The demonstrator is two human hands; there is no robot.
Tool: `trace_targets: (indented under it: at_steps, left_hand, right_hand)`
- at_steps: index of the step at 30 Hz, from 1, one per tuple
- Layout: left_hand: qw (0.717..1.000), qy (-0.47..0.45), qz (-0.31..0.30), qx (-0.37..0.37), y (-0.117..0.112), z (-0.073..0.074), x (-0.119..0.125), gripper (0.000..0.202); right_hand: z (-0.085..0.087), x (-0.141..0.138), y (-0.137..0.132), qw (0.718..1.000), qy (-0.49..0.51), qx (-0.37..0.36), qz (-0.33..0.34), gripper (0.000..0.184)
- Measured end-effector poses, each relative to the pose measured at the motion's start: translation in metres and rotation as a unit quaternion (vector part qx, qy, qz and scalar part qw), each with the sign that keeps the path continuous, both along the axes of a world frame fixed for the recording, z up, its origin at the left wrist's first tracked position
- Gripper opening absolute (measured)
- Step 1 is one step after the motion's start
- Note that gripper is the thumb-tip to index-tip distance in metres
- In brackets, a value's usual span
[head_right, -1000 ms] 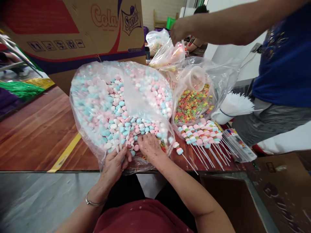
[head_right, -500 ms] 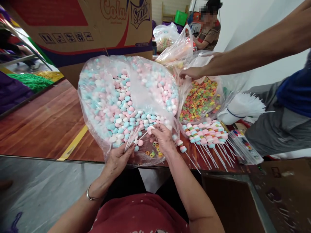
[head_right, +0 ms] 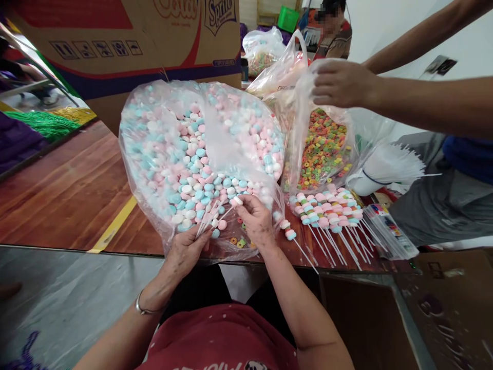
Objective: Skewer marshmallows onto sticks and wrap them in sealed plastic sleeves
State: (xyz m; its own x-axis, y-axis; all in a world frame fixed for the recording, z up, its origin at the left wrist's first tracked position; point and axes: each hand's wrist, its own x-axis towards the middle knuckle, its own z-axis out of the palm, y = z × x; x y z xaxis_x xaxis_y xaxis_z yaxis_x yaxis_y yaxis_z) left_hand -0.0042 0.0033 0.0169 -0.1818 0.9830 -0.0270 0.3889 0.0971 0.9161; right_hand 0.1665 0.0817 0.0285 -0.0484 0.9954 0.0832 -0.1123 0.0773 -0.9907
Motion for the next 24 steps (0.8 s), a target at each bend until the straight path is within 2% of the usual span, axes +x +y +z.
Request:
trace_targets:
  at_steps: [5, 8, 11, 16, 20, 24]
  left_hand:
    - [0.999, -0.032, -0.021, 0.000, 0.000, 0.002, 0.002, 0.031]
    - [0.998, -0.057, -0.033, 0.011, 0.000, 0.007, 0.007, 0.032]
    - [0.996, -0.083, -0.033, 0.023, -0.001, 0.010, 0.011, 0.032]
    - [0.990, -0.139, -0.024, 0.014, -0.003, -0.002, 0.017, 0.031]
    - [0.984, -0.177, -0.005, 0.005, -0.003, -0.012, 0.019, 0.030]
    - [0.979, -0.204, 0.000, 0.013, -0.003, -0.013, 0.020, 0.030]
  right_hand:
    - [-0.010, 0.003, -0.005, 0.987, -0.111, 0.116, -0.030, 0.022]
    - [-0.012, 0.005, -0.006, 0.966, -0.155, 0.204, -0.039, 0.020]
    - [-0.012, 0.007, -0.005, 0.943, -0.202, 0.259, -0.046, 0.020]
    - [-0.011, 0.010, -0.004, 0.903, -0.267, 0.333, -0.043, 0.024]
    - [-0.007, 0.012, -0.005, 0.897, -0.299, 0.323, -0.019, 0.027]
    - [-0.002, 0.010, -0.008, 0.904, -0.323, 0.280, 0.015, 0.030]
